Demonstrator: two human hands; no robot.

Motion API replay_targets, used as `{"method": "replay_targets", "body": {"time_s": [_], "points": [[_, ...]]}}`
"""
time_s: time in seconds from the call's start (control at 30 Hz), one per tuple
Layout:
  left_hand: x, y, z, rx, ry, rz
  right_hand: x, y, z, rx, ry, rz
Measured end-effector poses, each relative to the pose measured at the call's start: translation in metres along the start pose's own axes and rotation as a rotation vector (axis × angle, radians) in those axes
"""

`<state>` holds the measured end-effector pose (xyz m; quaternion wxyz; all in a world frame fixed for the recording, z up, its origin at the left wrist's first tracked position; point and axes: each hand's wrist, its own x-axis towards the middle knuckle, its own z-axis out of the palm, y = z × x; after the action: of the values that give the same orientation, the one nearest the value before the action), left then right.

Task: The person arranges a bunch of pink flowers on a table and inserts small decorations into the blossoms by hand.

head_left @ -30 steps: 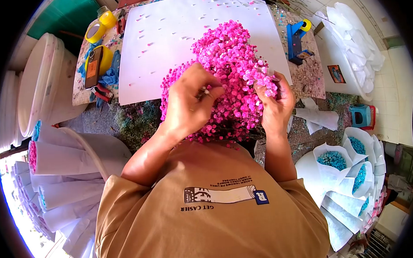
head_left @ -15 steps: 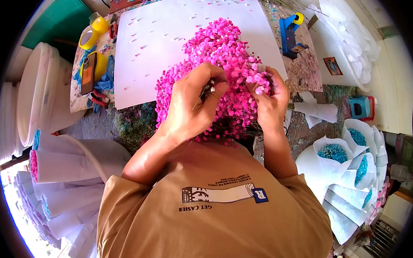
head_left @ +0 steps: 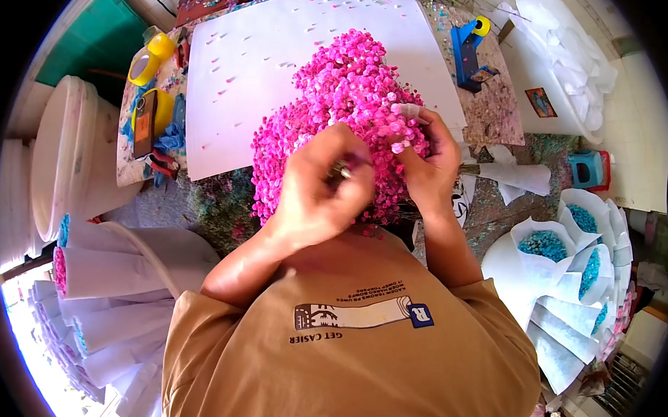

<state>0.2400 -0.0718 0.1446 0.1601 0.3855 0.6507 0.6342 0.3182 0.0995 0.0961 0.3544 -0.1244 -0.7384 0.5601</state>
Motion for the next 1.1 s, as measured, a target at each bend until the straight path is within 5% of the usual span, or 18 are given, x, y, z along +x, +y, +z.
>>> {"method": "replay_targets", "body": {"time_s": [0.07, 0.23, 0.4, 0.53, 0.73, 0.9, 1.1], "points": [[-0.001, -0.004, -0.017, -0.395, -0.071, -0.154, -0.004, 0.003, 0.002, -0.013, 0.002, -0.008], [0.002, 0.024, 0.0, 0.355, -0.04, 0.257, -0.007, 0.003, 0.008, -0.18, 0.002, -0.078], [0.01, 0.003, 0.003, 0.706, 0.1, 0.419, -0.007, 0.002, 0.01, -0.266, 0.001, -0.221], [0.004, 0.0, -0.01, 0.616, 0.087, 0.307, -0.009, 0.0, 0.01, -0.277, -0.027, -0.229], [0.016, 0.007, -0.039, 0.073, 0.159, 0.17, -0.011, 0.001, 0.011, -0.331, -0.102, -0.319], [0.036, 0.011, -0.044, 0.298, -0.007, -0.054, -0.013, 0.0, 0.017, -0.308, -0.082, -0.319], [0.039, -0.002, -0.038, 0.367, -0.06, 0.023, -0.018, -0.002, 0.016, -0.327, -0.091, -0.278]]}}
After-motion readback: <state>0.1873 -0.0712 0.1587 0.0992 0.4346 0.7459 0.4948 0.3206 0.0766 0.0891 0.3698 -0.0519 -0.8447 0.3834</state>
